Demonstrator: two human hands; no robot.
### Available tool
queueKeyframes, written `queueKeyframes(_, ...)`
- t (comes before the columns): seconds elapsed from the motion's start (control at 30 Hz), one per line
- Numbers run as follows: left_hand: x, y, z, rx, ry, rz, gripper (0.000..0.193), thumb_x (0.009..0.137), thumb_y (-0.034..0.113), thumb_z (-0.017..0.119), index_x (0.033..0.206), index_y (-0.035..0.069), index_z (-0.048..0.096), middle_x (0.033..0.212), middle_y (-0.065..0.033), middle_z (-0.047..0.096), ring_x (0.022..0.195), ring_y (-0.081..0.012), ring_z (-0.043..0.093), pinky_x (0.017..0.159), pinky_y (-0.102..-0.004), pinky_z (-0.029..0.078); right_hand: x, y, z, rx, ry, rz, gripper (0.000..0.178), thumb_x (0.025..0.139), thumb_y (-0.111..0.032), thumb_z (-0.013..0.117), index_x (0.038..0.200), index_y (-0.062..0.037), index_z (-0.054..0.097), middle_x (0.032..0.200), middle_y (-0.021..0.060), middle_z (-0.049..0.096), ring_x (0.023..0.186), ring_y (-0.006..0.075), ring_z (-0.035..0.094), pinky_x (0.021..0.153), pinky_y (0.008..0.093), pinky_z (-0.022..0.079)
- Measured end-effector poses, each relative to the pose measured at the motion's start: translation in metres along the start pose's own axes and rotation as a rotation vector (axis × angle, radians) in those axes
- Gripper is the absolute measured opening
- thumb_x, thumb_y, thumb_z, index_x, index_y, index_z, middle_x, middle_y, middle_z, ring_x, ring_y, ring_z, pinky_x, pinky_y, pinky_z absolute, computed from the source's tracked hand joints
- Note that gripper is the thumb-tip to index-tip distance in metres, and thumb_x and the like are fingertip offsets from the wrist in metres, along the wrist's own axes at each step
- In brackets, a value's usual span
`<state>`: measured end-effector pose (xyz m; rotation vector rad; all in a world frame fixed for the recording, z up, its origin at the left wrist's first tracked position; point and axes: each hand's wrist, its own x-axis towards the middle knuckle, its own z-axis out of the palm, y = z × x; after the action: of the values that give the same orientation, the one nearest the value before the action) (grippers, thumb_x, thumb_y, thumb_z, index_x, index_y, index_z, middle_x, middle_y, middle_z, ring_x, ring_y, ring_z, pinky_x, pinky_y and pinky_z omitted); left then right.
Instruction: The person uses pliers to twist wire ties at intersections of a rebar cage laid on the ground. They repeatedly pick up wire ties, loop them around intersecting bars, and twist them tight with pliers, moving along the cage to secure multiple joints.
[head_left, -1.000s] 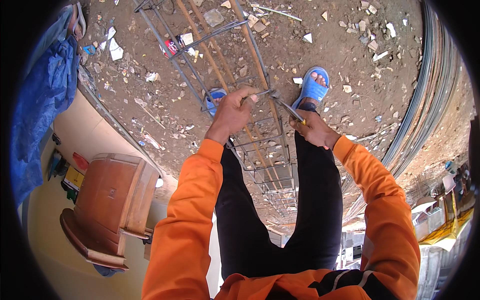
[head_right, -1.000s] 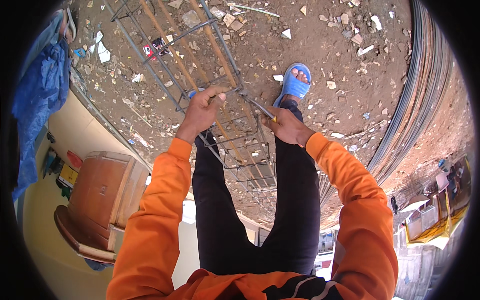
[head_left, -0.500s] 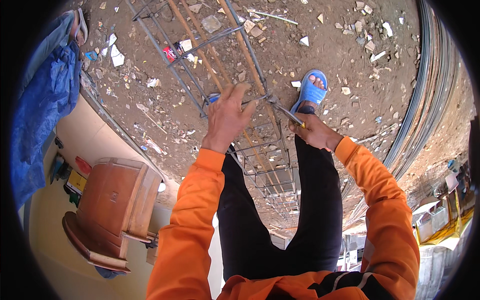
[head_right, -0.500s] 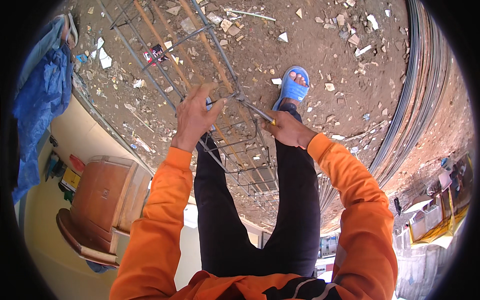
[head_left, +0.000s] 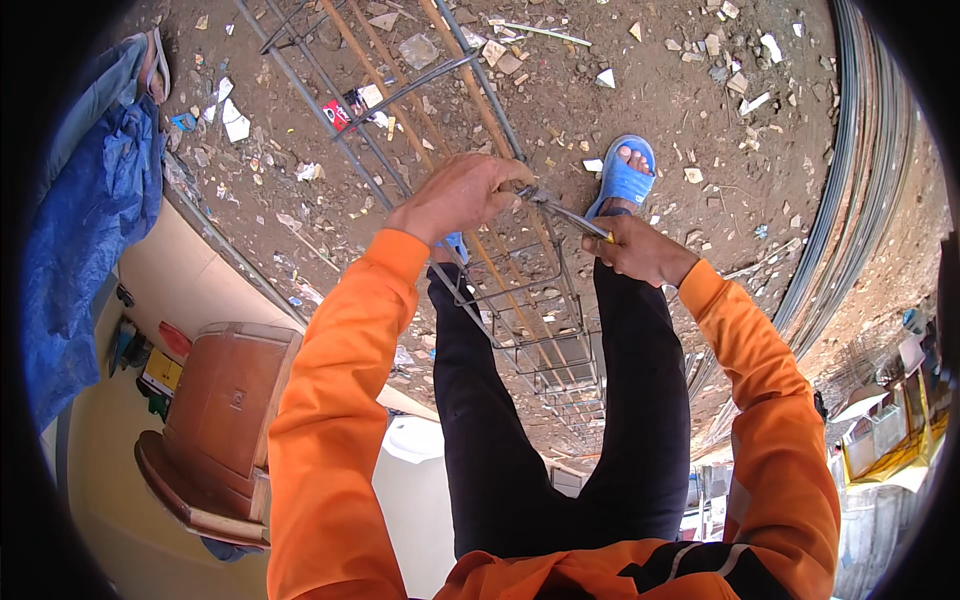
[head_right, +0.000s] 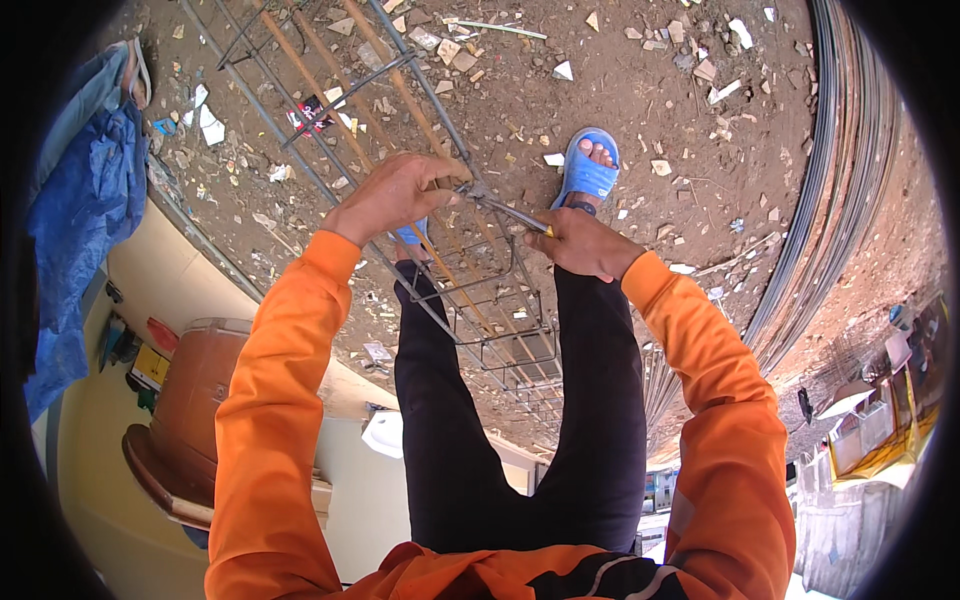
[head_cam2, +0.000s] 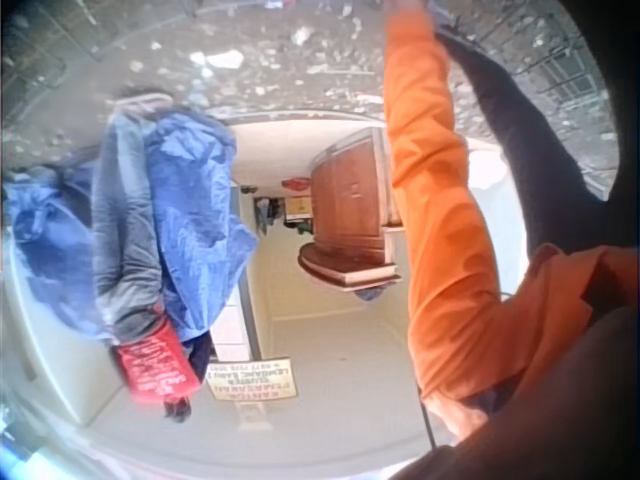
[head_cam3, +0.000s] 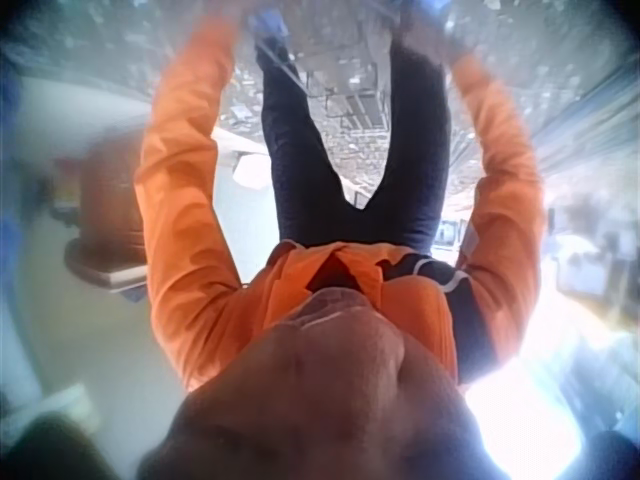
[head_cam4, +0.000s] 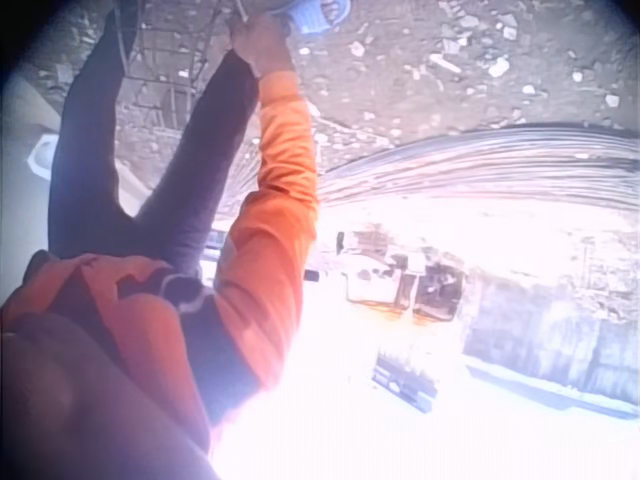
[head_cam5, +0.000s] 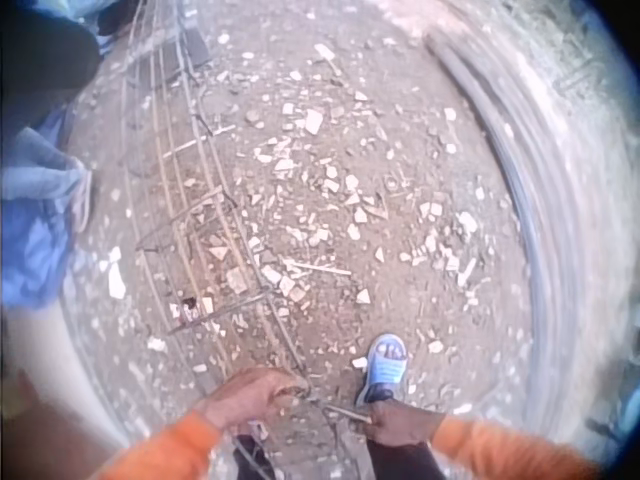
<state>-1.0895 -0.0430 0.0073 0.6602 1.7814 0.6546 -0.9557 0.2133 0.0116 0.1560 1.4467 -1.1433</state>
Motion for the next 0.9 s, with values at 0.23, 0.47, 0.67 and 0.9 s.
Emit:
queueKeyframes(0.23,0.002,0.011,-0.003,-0.096,-0.019,-0.022,0.03,0.086,0.015,0.065,0.113,0.008,0.057,0.101,-0.0203,0.066,0.099,-0.0406,0.062,0.085,-0.0486,0.048,0.002,0.011,0.041,0.143,0.186,-0.051,0.034,0.1,-0.033,0.053,0.086,-0.0026,0.053,0.061,0.0033,0.05,0.052,0.0133,0.05,0.05,0.0319,0.043)
queueKeyframes(0.47,0.002,0.0,0.006,-0.126,0.032,0.025,0.029,0.088,0.017,0.065,0.114,0.008,0.057,0.101,-0.0188,0.065,0.095,-0.0399,0.062,0.083,-0.047,0.048,-0.012,0.01,0.015,-0.463,0.398,-0.16,0.033,0.09,-0.032,0.07,0.092,-0.004,0.051,0.065,0.0068,0.058,0.062,0.0173,0.065,0.059,0.0393,0.051)
queueKeyframes(0.67,-0.01,0.011,0.011,-0.232,0.21,-0.025,0.026,0.086,0.014,0.07,0.108,0.007,0.059,0.089,-0.0125,0.064,0.081,-0.0268,0.064,0.074,-0.0377,0.051,-0.014,-0.031,-0.047,0.327,-0.302,0.206,0.035,0.078,-0.008,0.075,0.101,-0.0001,0.051,0.071,0.0066,0.059,0.054,0.0182,0.064,0.045,0.0304,0.05)
queueKeyframes(0.9,-0.022,0.018,0.064,-0.412,0.575,-0.159,0.026,0.086,0.013,0.07,0.108,0.006,0.058,0.098,-0.0144,0.067,0.094,-0.0254,0.068,0.078,-0.0352,0.055,-0.004,-0.009,-0.064,-1.202,0.382,-0.36,0.066,0.084,-0.016,0.066,0.143,-0.0064,0.038,0.1,0.0124,0.056,0.091,0.0267,0.061,0.079,0.0428,0.05)
